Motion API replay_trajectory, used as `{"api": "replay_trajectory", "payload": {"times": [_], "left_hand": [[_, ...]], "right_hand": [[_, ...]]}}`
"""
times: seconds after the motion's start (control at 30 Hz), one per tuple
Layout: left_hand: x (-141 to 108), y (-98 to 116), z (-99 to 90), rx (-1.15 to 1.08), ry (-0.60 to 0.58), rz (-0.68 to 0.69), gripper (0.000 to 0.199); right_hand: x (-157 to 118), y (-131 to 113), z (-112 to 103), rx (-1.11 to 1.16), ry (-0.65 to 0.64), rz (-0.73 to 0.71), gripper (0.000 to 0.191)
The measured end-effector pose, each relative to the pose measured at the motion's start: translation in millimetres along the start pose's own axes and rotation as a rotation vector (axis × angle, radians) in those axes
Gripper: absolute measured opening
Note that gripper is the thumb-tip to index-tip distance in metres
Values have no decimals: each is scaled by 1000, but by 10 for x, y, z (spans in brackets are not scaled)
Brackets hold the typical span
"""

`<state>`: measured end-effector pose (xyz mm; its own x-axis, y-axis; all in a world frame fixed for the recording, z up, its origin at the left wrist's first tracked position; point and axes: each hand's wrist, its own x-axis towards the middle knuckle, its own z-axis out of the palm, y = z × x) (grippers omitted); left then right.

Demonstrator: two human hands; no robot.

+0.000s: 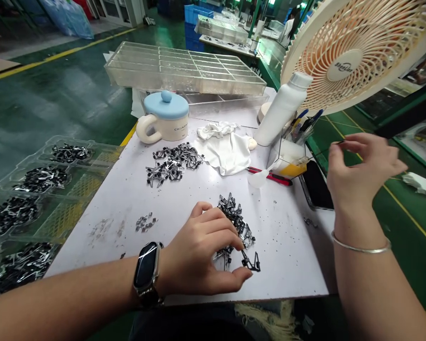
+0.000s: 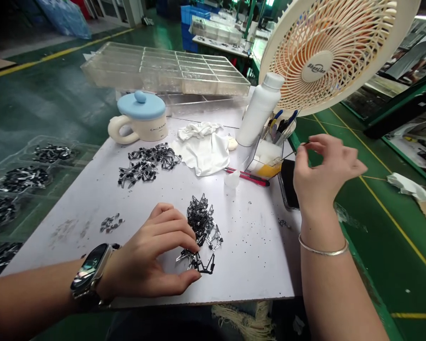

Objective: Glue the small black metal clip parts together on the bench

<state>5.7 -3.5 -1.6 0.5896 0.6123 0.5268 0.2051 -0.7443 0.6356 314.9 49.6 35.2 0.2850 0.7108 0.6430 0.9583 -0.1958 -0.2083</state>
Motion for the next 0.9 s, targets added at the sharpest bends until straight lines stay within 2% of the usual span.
{"api": "replay_trajectory", "payload": {"times": [0.1,0.2,0.3,0.4,0.63,0.77,0.9], "left_hand": [[-8,-3,-5,10,1,10,16],[-11,3,-10,7,11,20,16],[3,7,-9,10,10,29,15],[25,1,-6,24,-11,38,15],[43,3,-34,85,-21,51,13],[45,10,-35,85,-18,55,12],[42,9,-29,69,-23,54,14]], "right_hand": [[-214,102,-120,53,-1,56,31],[-623,349,-288,104,-121,110,25],[-1076,584,-392,125,-273,241,32],[-1353,678,-392,166,-344,322,38],[-1377,652,-308,277,-348,425,34],[-1446,614,-351,365,-249,587,35],[-1549,498,-404,621,-124,737,38]]}}
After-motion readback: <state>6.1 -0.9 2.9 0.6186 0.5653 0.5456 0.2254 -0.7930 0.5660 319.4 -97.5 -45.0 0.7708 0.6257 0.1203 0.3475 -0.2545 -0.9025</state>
